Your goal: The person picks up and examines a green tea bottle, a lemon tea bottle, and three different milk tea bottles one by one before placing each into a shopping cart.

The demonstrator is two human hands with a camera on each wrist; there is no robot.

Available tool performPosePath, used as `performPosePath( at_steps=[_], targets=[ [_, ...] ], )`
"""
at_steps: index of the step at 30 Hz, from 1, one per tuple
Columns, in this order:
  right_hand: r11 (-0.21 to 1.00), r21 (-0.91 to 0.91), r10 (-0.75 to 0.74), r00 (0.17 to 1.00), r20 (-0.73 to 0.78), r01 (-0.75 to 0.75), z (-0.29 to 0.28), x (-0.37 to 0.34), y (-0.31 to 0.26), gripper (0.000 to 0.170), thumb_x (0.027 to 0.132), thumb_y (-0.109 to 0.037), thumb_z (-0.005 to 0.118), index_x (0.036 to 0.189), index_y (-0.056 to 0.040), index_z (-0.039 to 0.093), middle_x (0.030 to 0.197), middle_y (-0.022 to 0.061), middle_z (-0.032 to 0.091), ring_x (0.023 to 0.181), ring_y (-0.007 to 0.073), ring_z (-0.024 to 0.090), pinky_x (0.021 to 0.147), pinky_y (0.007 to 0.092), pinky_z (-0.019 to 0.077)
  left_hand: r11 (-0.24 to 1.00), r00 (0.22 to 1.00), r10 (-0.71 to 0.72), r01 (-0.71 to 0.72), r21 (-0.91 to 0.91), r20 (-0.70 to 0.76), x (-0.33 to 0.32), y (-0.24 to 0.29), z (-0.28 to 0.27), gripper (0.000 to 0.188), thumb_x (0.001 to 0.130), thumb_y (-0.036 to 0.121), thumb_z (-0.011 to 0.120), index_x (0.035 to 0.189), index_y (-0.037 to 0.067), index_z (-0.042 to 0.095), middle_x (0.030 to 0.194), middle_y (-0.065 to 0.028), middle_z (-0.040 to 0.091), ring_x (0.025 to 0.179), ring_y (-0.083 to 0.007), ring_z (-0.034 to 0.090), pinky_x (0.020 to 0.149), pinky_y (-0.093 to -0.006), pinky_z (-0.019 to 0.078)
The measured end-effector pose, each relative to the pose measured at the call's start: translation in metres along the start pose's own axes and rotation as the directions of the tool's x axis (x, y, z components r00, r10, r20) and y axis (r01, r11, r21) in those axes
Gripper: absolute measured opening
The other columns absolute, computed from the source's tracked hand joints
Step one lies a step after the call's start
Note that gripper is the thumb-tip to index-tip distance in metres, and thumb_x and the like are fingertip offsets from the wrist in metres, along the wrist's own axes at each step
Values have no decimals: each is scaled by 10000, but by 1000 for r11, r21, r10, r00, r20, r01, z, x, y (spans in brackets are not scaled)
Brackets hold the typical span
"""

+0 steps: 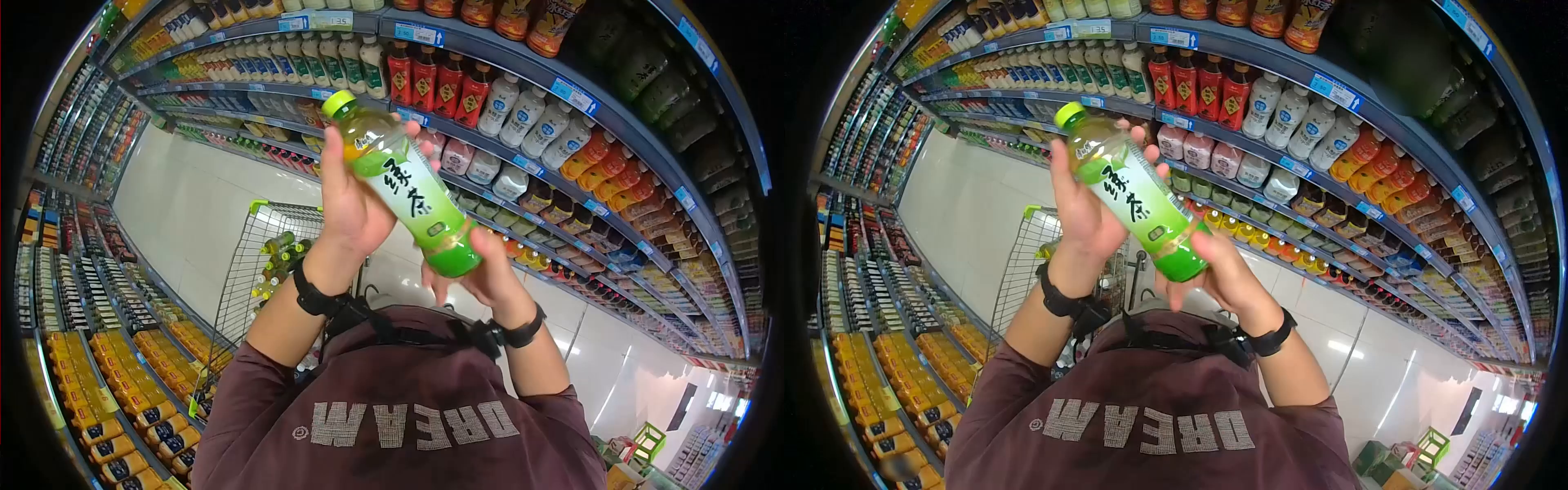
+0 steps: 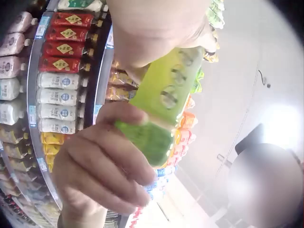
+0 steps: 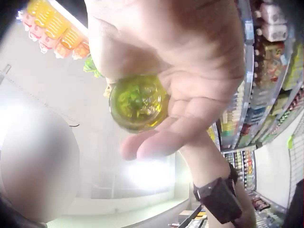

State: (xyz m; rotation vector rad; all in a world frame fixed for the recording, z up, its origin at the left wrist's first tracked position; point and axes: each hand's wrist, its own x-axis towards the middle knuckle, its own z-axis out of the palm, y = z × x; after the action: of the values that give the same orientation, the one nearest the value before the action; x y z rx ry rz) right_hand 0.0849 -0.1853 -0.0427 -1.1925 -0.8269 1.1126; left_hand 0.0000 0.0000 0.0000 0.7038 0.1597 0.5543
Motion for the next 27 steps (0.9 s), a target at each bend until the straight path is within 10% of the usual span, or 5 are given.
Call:
performPosePath(
  at_steps=[7, 9, 15, 18, 27],
  targets=[
    [769, 466, 221, 866, 449, -438, 7, 2, -5, 957, 972, -801, 240, 1419, 14, 468, 1125, 293, 652, 850, 387, 736, 690, 450, 636, 937, 996, -45, 71, -343, 82, 7, 10, -4, 609, 967, 664, 561, 1193, 98, 575, 1105, -40, 660, 969, -201, 658, 841, -400, 575],
    [994, 76, 91, 980, -177, -78, 8, 10, 4, 807, 1016, -697, 400, 1357, 28, 493, 1186, 229, 667, 903, 320, 745, 767, 350, 618, 999, 989, 2, -10, -49, -146, 10, 11, -8, 548, 992, 609, 570, 1176, 92, 576, 1086, -60, 666, 967, -203, 661, 836, -385, 576],
    [721, -672, -406, 890, -208, 171, 14, 7, 0, 727, 962, -526, 651, 1405, 12, 443, 1160, 179, 681, 954, 276, 740, 796, 353, 609, 997, 980, 76, -73, 23, -185, 9, 4, -4, 581, 1012, 610, 526, 1183, 59, 591, 1099, -87, 674, 1025, -243, 669, 919, -416, 560],
    [905, 402, 95, 987, 126, -139, 0, 3, 4, 905, 943, -792, 422, 1320, 25, 514, 1012, 213, 687, 591, 256, 691, 529, 336, 588, 990, 999, 1, -7, -142, -45, 8, 11, -10, 631, 1006, 646, 497, 1203, 55, 598, 1141, -87, 673, 1070, -263, 664, 985, -451, 537],
    [518, 726, 235, 891, 388, -453, -29, 15, 32, 1042, 856, -943, 211, 1282, -65, 578, 856, 194, 668, 556, 281, 683, 385, 356, 557, 970, 980, -166, 141, 195, 113, 10, 12, -67, 631, 1051, 603, 423, 1366, 69, 542, 1340, -118, 642, 1221, -317, 638, 1062, -502, 509]
  ],
)
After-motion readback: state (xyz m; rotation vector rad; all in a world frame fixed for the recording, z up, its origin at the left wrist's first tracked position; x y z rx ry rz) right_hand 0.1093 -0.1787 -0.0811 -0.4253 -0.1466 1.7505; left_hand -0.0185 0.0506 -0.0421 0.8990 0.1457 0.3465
